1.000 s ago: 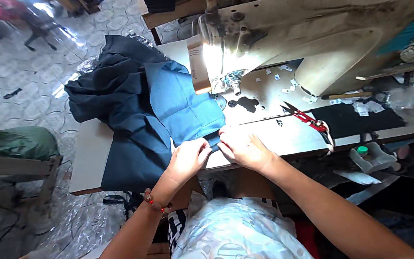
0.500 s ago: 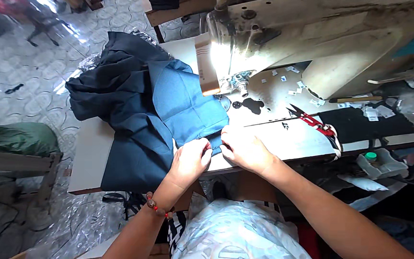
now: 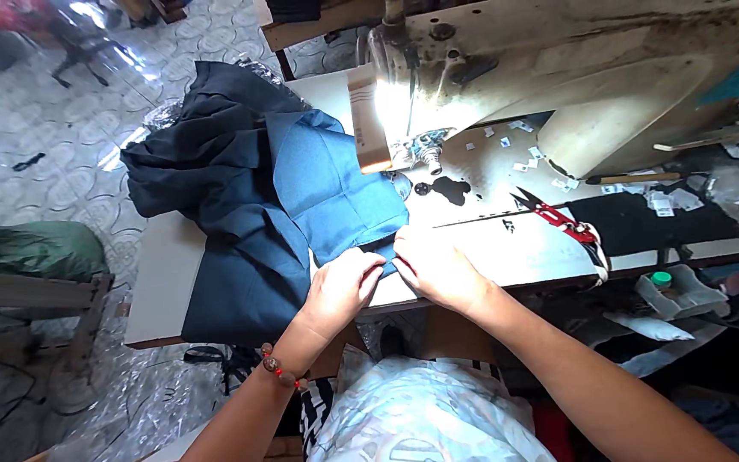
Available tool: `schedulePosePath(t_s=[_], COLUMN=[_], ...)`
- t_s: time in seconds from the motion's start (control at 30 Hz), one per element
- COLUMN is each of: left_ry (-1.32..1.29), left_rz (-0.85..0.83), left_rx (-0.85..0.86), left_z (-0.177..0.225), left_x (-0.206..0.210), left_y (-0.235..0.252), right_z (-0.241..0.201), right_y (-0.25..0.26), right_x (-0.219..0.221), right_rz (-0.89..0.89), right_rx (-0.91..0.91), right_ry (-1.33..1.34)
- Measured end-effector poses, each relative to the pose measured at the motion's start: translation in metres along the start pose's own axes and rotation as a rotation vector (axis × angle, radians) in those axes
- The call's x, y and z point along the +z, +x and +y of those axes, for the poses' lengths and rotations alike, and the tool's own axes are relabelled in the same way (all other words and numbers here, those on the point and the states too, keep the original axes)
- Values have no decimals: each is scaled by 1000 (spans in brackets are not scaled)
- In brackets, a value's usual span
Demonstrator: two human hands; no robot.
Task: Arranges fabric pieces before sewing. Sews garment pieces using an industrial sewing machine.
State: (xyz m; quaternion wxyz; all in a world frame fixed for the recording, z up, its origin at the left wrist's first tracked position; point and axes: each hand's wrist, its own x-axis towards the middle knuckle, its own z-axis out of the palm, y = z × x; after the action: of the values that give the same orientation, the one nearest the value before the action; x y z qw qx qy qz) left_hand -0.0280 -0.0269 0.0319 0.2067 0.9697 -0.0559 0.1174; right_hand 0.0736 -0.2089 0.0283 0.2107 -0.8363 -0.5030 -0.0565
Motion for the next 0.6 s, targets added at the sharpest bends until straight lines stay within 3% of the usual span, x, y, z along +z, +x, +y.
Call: schedulePosePath(t_s=[0.27, 0.37, 0.6], left_ry=[6, -19, -77], left_rz=[14, 64, 93], left_rx=[-76, -17, 48], left_z=[7, 3, -2], left_x=[-1, 2, 5], left_y=[3, 2, -1], right_z=[-5, -7, 4], right_y=[2, 3, -2], right_x=[-2, -3, 13], right_rz=[-2, -8, 181], right_rx=[29, 42, -47], right_ry=[-34, -34, 61])
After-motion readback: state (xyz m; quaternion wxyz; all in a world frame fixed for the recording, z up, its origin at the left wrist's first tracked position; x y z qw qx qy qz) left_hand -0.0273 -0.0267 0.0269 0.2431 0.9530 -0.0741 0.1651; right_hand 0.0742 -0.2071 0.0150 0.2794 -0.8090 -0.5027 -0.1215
